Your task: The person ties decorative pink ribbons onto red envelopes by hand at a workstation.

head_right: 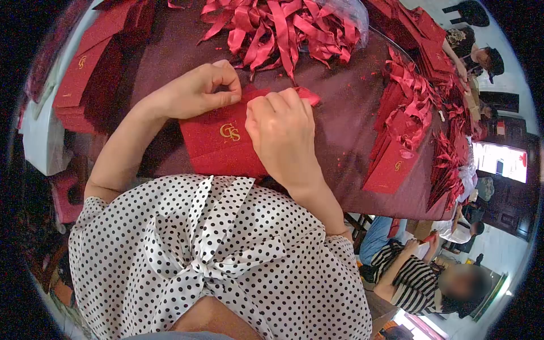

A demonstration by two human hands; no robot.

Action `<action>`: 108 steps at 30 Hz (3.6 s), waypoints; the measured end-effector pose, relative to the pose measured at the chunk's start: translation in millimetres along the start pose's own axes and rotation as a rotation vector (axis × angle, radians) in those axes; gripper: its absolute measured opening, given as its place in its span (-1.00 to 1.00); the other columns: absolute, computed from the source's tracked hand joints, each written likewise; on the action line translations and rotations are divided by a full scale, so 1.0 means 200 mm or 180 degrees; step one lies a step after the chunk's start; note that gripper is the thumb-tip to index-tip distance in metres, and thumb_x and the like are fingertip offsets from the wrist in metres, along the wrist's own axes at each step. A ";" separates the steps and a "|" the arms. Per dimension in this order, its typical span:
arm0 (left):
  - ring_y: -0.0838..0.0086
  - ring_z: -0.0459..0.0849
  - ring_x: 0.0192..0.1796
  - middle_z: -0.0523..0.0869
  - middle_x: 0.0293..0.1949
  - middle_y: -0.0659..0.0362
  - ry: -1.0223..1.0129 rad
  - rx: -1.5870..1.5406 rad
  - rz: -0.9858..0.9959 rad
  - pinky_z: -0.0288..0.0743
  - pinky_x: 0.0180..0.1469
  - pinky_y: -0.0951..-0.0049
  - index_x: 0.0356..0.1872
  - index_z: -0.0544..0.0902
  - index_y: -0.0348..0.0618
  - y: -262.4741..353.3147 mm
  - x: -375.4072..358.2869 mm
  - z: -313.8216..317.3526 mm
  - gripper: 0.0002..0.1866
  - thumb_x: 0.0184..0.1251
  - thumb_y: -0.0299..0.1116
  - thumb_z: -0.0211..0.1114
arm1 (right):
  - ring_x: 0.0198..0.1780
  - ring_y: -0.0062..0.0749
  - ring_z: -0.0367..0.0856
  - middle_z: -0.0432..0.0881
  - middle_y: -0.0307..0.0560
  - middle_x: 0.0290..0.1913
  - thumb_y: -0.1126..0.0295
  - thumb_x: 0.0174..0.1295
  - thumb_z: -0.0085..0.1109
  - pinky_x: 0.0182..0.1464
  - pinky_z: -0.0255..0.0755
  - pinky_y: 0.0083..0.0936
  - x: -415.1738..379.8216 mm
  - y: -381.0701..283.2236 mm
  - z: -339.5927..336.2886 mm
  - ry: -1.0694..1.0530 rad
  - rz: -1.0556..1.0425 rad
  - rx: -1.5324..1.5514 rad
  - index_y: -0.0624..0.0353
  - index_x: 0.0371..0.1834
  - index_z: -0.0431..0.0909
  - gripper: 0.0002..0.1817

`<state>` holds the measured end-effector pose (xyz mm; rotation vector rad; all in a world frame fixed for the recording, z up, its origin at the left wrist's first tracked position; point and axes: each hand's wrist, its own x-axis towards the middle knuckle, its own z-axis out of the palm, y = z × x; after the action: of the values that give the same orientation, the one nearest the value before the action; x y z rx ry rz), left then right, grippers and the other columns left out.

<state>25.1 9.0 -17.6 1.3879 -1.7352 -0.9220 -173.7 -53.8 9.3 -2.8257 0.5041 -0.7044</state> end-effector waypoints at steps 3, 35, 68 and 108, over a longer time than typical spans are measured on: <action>0.36 0.48 -0.20 0.51 -0.31 0.11 0.0447 0.0530 0.0205 0.37 -0.15 0.43 -0.31 0.57 -0.30 0.03 0.00 0.04 -0.87 0.24 -0.43 0.26 | -0.29 -0.22 0.47 0.52 -0.14 -0.45 0.42 0.07 0.24 -0.14 0.31 -0.35 0.00 0.01 0.05 0.0216 -0.0025 -0.0260 0.13 -0.43 0.50 -0.90; 0.73 0.45 -0.39 0.56 -0.47 0.40 -0.0323 -0.2027 -0.0673 0.32 -0.30 0.69 -0.38 0.65 -0.22 -0.02 0.04 0.05 -0.82 0.21 -0.31 0.41 | -0.40 -0.36 0.61 0.61 -0.07 -0.38 0.50 0.10 0.29 -0.34 0.47 -0.50 0.02 0.10 -0.05 -0.0449 0.0559 0.2168 0.23 -0.28 0.53 -0.84; 0.73 0.42 -0.25 0.53 -0.32 0.38 0.1531 -0.0698 -0.0806 0.30 -0.18 0.65 -0.17 0.57 -0.20 -0.09 0.02 -0.19 -0.75 0.39 -0.20 0.21 | -0.39 -0.30 0.59 0.61 -0.04 -0.38 0.39 0.02 0.39 -0.28 0.46 -0.46 0.02 0.18 -0.07 -0.0040 0.0771 0.1733 0.20 -0.24 0.55 -0.72; 0.54 0.36 -0.27 0.45 -0.32 0.23 0.0432 -0.0626 0.0224 0.26 -0.25 0.51 -0.45 0.52 -0.21 -0.03 0.02 0.04 -0.71 0.31 -0.21 0.32 | -0.53 -0.58 0.55 0.62 -0.18 -0.52 0.44 0.24 0.21 -0.48 0.38 -0.69 0.13 -0.01 -0.25 -0.0408 0.0455 0.2740 0.27 -0.22 0.65 -0.86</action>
<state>20.5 3.9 -25.2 1.2251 -1.5386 -0.9121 -176.8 -66.7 63.9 -1.9891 0.2766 -0.5298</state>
